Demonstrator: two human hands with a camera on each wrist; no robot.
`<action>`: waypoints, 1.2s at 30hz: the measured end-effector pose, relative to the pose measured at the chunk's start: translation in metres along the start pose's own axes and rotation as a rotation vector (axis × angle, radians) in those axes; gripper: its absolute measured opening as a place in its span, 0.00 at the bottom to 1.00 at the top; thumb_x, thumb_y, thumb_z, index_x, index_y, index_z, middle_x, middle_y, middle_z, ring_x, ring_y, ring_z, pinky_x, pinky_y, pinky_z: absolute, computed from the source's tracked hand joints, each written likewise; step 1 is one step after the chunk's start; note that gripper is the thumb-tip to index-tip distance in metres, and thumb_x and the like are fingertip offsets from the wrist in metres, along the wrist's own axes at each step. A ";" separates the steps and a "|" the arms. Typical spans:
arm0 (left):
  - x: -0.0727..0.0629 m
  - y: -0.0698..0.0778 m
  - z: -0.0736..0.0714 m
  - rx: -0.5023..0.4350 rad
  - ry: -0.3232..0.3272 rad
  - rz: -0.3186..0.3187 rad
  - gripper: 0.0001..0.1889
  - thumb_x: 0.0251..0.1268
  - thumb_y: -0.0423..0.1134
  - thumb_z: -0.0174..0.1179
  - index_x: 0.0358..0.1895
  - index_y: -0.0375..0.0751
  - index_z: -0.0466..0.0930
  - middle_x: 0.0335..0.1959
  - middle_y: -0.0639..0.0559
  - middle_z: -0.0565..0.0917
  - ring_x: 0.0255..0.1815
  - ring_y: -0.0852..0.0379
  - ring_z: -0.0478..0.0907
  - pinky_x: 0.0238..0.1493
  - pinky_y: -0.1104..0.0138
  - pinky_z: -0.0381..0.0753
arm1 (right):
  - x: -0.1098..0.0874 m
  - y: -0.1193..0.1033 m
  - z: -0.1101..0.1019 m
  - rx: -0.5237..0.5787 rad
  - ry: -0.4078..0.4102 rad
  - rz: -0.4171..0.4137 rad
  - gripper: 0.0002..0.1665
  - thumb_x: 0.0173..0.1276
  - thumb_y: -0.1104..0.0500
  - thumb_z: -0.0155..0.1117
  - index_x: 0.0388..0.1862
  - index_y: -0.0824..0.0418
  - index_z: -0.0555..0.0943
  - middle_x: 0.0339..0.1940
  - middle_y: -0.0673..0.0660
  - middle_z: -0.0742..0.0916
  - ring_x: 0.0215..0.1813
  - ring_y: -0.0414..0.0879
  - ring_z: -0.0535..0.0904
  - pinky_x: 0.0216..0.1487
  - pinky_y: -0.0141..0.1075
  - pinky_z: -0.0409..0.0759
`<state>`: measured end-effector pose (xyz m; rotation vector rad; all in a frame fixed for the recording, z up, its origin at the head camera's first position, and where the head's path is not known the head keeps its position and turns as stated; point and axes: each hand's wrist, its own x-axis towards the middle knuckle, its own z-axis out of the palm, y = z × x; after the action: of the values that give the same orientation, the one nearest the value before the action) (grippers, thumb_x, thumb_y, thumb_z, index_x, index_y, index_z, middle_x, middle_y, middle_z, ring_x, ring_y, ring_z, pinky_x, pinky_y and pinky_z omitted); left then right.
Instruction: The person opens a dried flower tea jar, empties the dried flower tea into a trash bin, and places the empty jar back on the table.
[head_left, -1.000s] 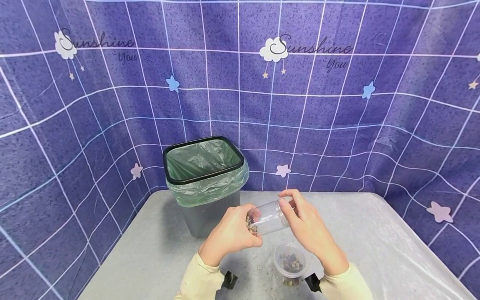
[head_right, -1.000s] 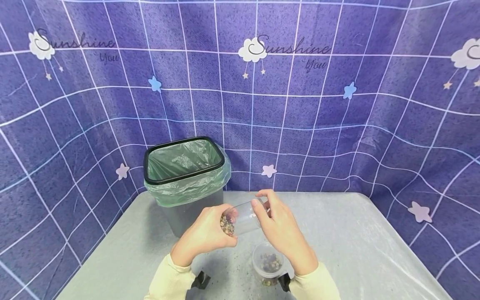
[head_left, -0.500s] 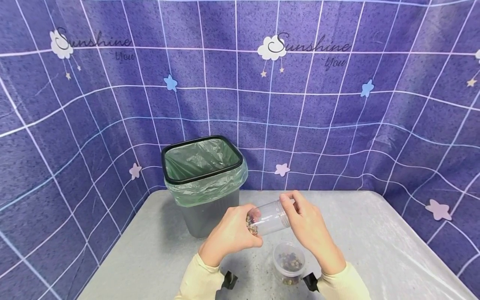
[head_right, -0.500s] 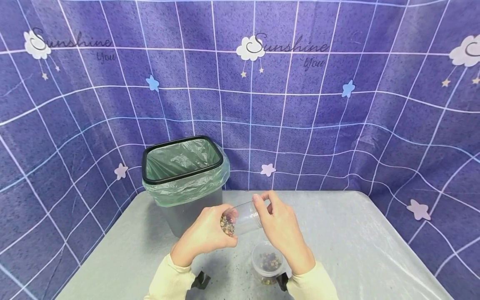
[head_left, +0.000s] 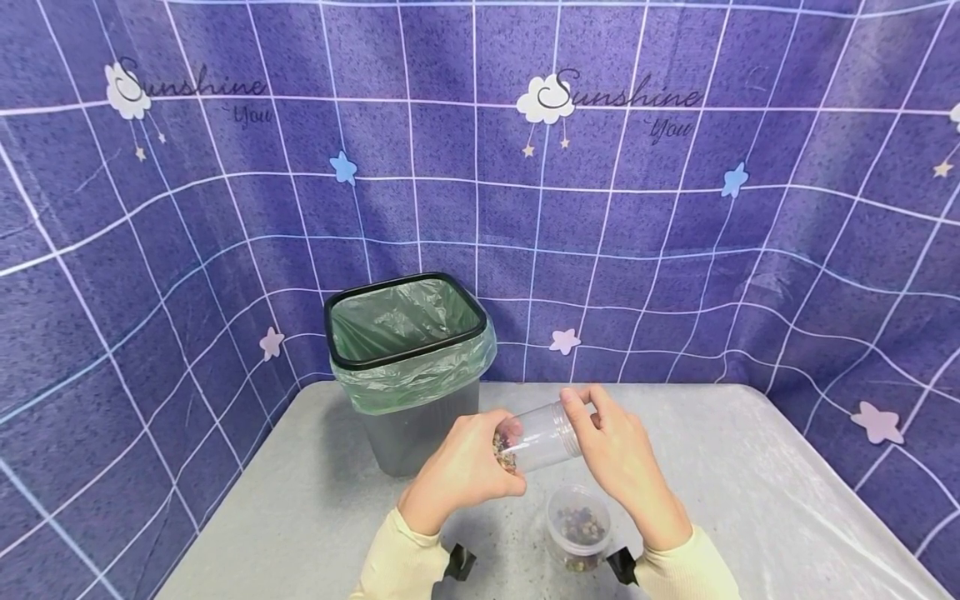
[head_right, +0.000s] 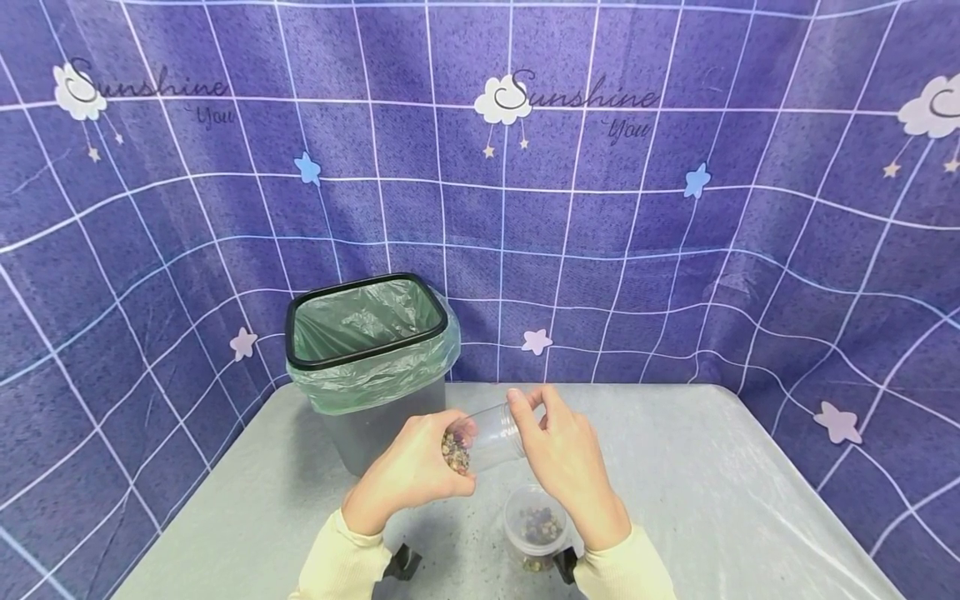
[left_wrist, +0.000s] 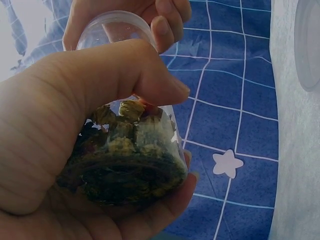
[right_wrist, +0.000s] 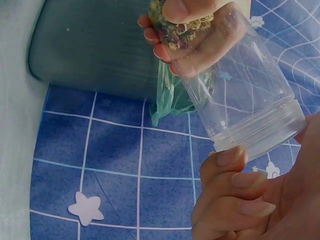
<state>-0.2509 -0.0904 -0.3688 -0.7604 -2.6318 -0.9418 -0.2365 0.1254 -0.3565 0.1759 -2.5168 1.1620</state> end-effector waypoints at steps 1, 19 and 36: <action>0.000 0.000 0.000 -0.001 0.001 0.001 0.24 0.31 0.39 0.75 0.41 0.49 0.82 0.28 0.62 0.80 0.26 0.63 0.76 0.28 0.70 0.77 | 0.000 0.000 0.000 -0.001 -0.003 0.004 0.26 0.79 0.30 0.45 0.43 0.47 0.79 0.18 0.47 0.81 0.25 0.46 0.73 0.30 0.40 0.69; -0.001 -0.003 -0.004 -0.006 0.009 -0.012 0.23 0.31 0.39 0.75 0.39 0.55 0.80 0.27 0.63 0.80 0.26 0.63 0.76 0.29 0.69 0.77 | 0.001 0.005 -0.006 0.034 -0.067 -0.154 0.14 0.79 0.39 0.55 0.52 0.44 0.76 0.25 0.46 0.79 0.25 0.41 0.74 0.29 0.36 0.72; 0.000 -0.004 -0.006 0.001 0.008 -0.006 0.22 0.31 0.39 0.75 0.38 0.55 0.79 0.26 0.63 0.80 0.25 0.64 0.76 0.27 0.70 0.77 | 0.002 0.007 -0.010 0.169 -0.161 -0.321 0.18 0.76 0.58 0.60 0.62 0.52 0.73 0.38 0.53 0.83 0.28 0.38 0.81 0.27 0.35 0.82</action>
<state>-0.2526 -0.0971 -0.3659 -0.7469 -2.6285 -0.9437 -0.2379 0.1372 -0.3547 0.7153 -2.4018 1.2646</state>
